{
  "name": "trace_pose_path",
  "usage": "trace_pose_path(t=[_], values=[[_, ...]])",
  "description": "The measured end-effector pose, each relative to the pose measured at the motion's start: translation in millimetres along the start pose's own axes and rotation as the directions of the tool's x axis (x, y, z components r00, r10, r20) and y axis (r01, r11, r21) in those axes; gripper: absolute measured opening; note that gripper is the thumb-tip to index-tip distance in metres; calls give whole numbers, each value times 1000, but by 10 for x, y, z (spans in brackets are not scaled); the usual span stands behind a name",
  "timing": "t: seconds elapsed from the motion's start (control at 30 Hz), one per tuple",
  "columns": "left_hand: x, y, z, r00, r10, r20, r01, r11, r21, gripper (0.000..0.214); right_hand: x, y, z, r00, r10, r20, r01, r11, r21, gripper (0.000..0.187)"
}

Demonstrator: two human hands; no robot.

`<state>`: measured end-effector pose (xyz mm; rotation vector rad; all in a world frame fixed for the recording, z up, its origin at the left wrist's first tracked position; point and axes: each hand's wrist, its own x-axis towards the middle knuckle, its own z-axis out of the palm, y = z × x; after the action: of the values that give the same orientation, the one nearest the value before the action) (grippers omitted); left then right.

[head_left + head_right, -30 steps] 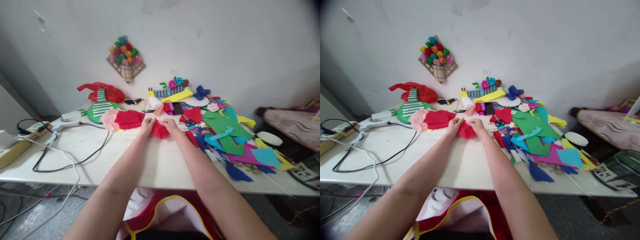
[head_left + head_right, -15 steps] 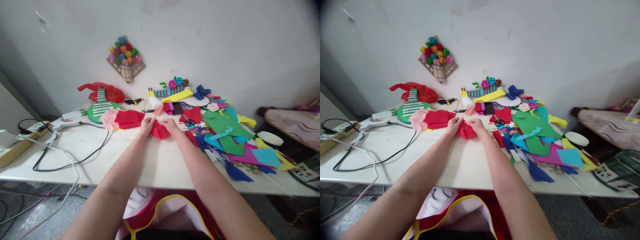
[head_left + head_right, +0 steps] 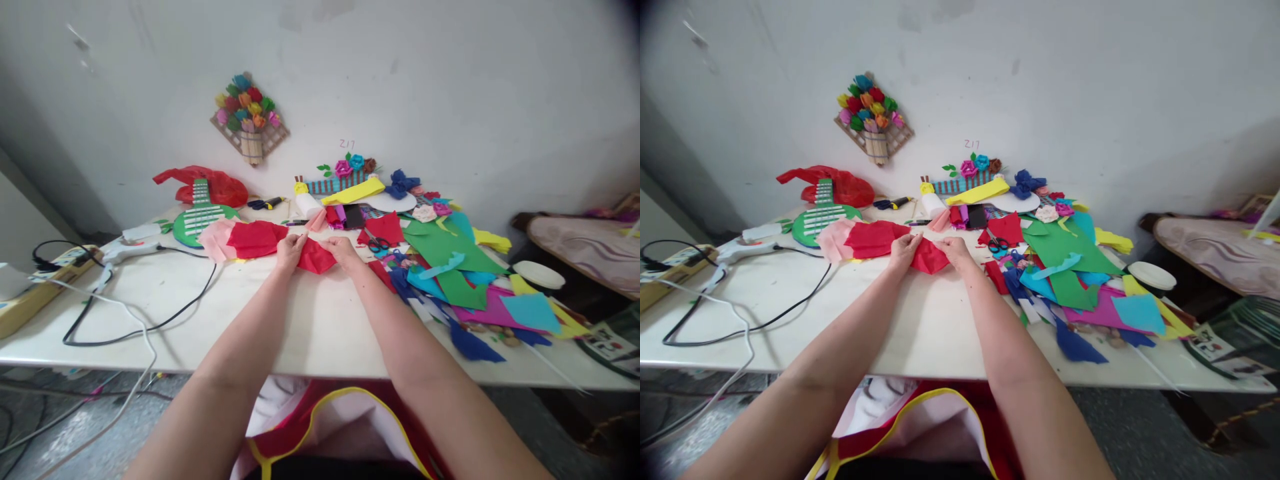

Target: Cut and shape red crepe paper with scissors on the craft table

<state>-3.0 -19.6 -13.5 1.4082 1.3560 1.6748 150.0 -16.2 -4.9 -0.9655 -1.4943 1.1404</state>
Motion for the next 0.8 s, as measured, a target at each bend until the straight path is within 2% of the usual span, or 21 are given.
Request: trace_pose_path(t=[0.13, 0.23, 0.37, 0.47, 0.53, 0.63, 0.7, 0.8], values=[[-11, 18, -1, 998, 49, -48, -46, 997, 64, 36, -3, -5, -3, 1000, -22, 5, 22, 999, 30, 35], [-16, 36, 1, 992, 61, -108, -55, 997, 49, 36, 0, -2, -12, 1000, -24, 8, 24, 999, 26, 38], [-4, 13, 8, 996, 39, -83, -39, 999, 7, 37, -10, -20, -3, 1000, -20, -14, 20, 1000, 18, 39], [10, -11, 4, 994, 45, -96, -46, 999, -7, 41, -22, -49, 7, 1000, -8, -24, 10, 995, 99, 40], [20, -15, -6, 986, 57, -159, -61, 998, -18, 42, -27, -71, 6, 999, 39, 31, -44, 977, 210, 44], [34, -8, -22, 961, 53, -272, -59, 998, -16, 44, -39, -104, 1, 973, 86, 214, -153, 935, 319, 57], [38, 0, -30, 937, 23, -349, -30, 999, -17, 44, -58, -124, 8, 943, 69, 325, -182, 926, 331, 59], [32, 15, -38, 900, -29, -435, 5, 998, -57, 43, -101, -151, 51, 904, 15, 427, -174, 925, 337, 52]])
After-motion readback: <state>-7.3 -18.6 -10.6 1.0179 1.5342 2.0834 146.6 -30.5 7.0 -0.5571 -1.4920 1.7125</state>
